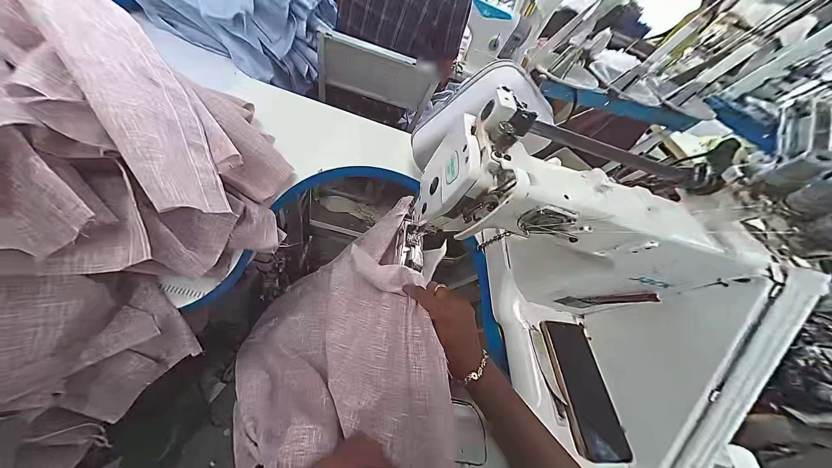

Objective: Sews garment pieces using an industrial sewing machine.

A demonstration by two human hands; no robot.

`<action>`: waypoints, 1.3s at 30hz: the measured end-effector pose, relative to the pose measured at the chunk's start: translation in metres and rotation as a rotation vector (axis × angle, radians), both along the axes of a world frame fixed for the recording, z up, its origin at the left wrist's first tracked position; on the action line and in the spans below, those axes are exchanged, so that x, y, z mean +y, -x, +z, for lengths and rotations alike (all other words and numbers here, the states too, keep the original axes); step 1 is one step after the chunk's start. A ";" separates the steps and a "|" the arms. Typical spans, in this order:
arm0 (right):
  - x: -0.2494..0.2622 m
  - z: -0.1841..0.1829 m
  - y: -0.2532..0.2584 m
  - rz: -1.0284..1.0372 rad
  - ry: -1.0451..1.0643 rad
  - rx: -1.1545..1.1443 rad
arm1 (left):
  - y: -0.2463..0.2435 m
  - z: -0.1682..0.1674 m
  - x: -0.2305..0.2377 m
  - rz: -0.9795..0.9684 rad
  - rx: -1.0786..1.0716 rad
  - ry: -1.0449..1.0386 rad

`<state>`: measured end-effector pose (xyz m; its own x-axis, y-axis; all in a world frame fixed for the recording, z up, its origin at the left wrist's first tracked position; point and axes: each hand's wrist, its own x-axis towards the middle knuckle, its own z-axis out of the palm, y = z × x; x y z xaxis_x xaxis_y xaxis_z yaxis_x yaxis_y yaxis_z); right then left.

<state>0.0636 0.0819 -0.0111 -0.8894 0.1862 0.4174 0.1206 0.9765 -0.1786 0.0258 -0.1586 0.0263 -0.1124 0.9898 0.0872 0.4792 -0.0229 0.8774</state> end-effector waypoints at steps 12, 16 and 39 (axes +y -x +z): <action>0.011 -0.009 0.015 0.062 -0.042 0.158 | 0.018 -0.066 0.099 0.917 0.369 -0.080; 0.043 0.040 -0.001 -0.395 0.335 -0.318 | 0.025 -0.054 0.122 0.776 0.267 0.125; 0.028 0.015 -0.013 0.177 0.305 -0.177 | 0.064 -0.073 0.132 0.617 0.470 -0.191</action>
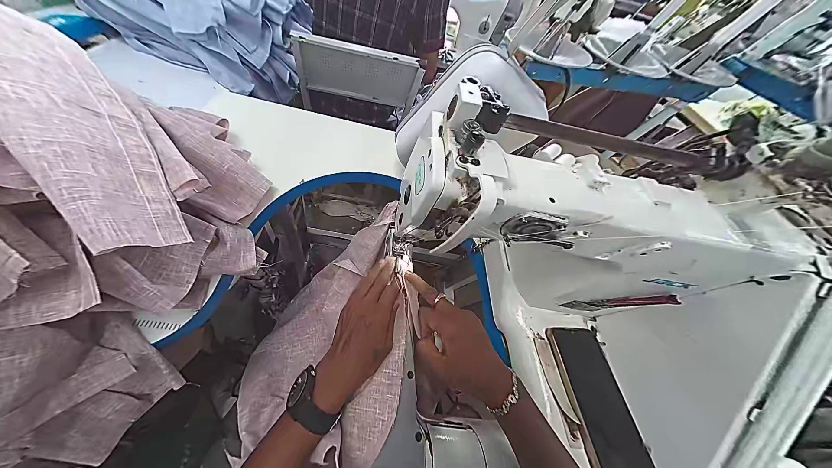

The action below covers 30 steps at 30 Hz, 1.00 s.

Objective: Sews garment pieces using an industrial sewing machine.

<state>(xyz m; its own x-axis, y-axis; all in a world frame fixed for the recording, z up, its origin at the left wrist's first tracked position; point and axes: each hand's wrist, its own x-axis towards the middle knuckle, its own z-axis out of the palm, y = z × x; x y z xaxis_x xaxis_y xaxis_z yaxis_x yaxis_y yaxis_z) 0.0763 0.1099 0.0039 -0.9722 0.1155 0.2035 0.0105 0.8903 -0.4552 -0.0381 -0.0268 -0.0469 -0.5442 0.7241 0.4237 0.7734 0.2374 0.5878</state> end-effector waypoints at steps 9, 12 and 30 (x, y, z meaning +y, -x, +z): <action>-0.011 -0.024 0.033 -0.112 0.647 0.143 | -0.001 -0.001 0.001 -0.046 -0.123 -0.163; -0.021 -0.027 0.026 -0.191 0.437 0.224 | 0.000 0.000 0.003 -0.043 -0.128 -0.178; -0.056 -0.014 0.023 -0.453 -0.204 0.303 | 0.011 0.000 0.021 0.065 -0.201 -0.235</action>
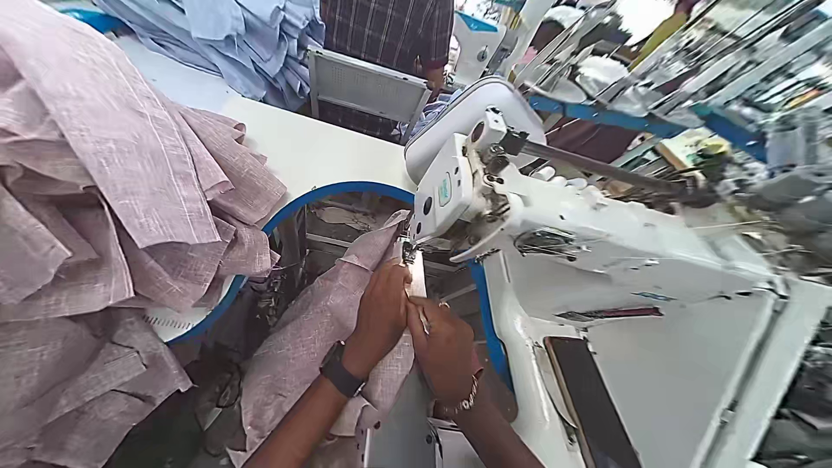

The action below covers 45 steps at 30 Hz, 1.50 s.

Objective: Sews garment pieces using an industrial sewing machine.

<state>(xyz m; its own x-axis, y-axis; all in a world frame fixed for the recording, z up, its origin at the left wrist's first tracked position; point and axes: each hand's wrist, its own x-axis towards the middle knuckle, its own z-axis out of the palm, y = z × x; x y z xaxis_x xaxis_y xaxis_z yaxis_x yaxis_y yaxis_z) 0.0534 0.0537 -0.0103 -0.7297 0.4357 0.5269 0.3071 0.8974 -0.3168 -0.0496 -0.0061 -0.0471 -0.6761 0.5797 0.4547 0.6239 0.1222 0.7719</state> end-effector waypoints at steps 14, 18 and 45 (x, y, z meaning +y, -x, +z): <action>-0.064 0.069 -0.070 0.213 -0.100 -0.554 | -0.088 0.003 -0.089 -0.006 -0.016 0.083; -0.066 0.062 -0.041 0.219 -0.004 -0.650 | -0.075 -0.012 -0.082 0.003 -0.040 0.032; -0.031 0.085 0.012 0.167 0.122 -1.115 | -0.044 -0.006 -0.050 0.003 -0.224 -0.092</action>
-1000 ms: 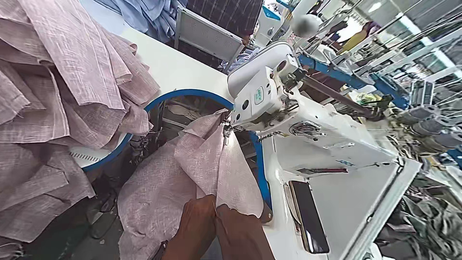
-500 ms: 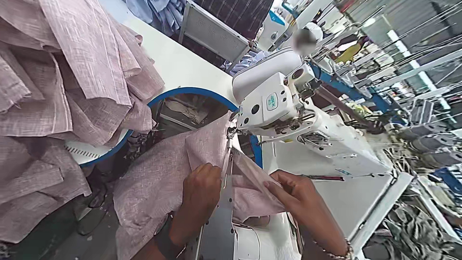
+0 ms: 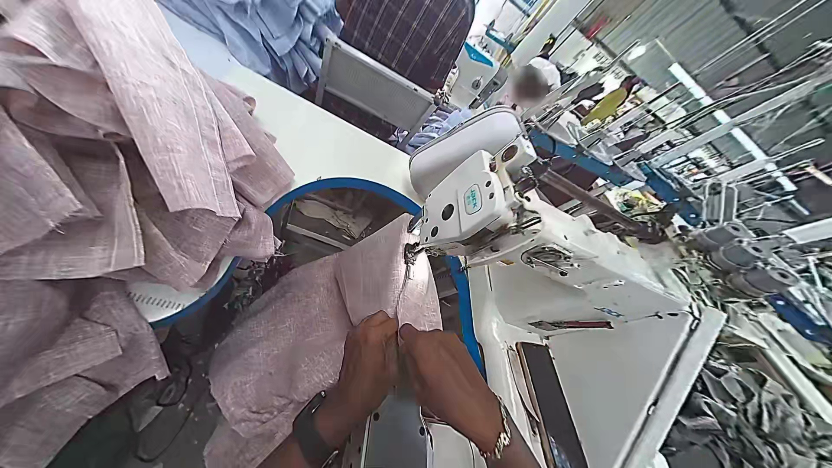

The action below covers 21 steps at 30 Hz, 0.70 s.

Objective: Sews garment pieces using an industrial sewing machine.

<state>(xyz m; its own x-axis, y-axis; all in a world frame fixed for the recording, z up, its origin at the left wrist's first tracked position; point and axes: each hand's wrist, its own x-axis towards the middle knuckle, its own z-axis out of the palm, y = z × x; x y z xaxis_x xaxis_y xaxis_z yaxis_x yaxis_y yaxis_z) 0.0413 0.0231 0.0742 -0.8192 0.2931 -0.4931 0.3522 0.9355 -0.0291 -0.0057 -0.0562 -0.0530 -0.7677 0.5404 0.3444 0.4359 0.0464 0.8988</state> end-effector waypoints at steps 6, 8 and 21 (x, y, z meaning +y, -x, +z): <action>0.002 -0.025 -0.035 -0.174 -0.033 0.212 | 0.021 0.004 -0.004 0.018 0.023 0.168; 0.007 -0.034 -0.069 -0.194 -0.115 0.170 | 0.014 -0.007 -0.033 0.076 0.040 0.445; 0.075 -0.121 -0.058 0.061 0.538 -0.057 | -0.033 -0.116 -0.066 -0.181 -0.197 0.904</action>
